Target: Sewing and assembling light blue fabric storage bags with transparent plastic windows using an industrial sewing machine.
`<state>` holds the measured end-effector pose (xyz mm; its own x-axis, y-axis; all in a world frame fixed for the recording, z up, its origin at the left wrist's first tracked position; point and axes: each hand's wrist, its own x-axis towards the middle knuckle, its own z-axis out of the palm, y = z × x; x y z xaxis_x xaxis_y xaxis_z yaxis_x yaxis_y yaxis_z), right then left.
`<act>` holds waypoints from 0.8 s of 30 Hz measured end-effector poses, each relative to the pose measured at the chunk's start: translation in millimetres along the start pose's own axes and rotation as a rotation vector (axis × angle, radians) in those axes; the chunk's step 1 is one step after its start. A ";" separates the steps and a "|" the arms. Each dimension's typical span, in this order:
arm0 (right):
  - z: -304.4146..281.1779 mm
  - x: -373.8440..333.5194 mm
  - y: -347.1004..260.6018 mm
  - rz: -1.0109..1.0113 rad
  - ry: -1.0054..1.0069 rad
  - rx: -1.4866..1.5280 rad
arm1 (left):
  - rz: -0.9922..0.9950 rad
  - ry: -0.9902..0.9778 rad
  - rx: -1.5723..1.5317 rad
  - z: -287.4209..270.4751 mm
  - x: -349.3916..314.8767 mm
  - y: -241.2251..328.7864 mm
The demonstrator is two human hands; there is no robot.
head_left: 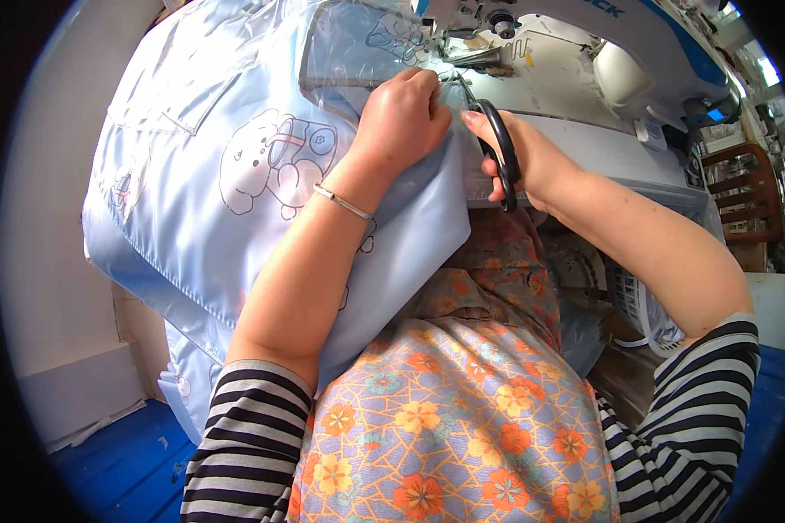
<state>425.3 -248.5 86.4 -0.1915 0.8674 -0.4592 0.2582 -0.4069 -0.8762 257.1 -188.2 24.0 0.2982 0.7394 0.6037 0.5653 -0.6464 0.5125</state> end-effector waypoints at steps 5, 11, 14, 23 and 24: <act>-3.2 9.0 8.9 -0.048 -0.032 -0.020 | 0.006 0.000 0.001 0.6 1.1 -0.1; 4.1 7.4 1.4 -0.005 0.000 0.007 | 0.003 -0.006 0.006 -0.6 0.7 -0.3; 3.0 10.3 -5.1 0.068 0.015 -0.015 | -0.004 -0.007 -0.014 -0.6 1.5 1.1; 3.6 18.1 2.8 0.084 0.003 0.047 | 0.010 -0.029 0.021 0.9 0.1 -0.4; 2.2 20.4 5.8 0.054 0.008 0.070 | 0.010 -0.033 0.018 0.9 0.6 0.1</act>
<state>420.7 -233.8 71.6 -0.1715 0.8459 -0.5050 0.2009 -0.4718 -0.8585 258.0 -187.6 23.8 0.3287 0.7387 0.5885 0.5758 -0.6506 0.4951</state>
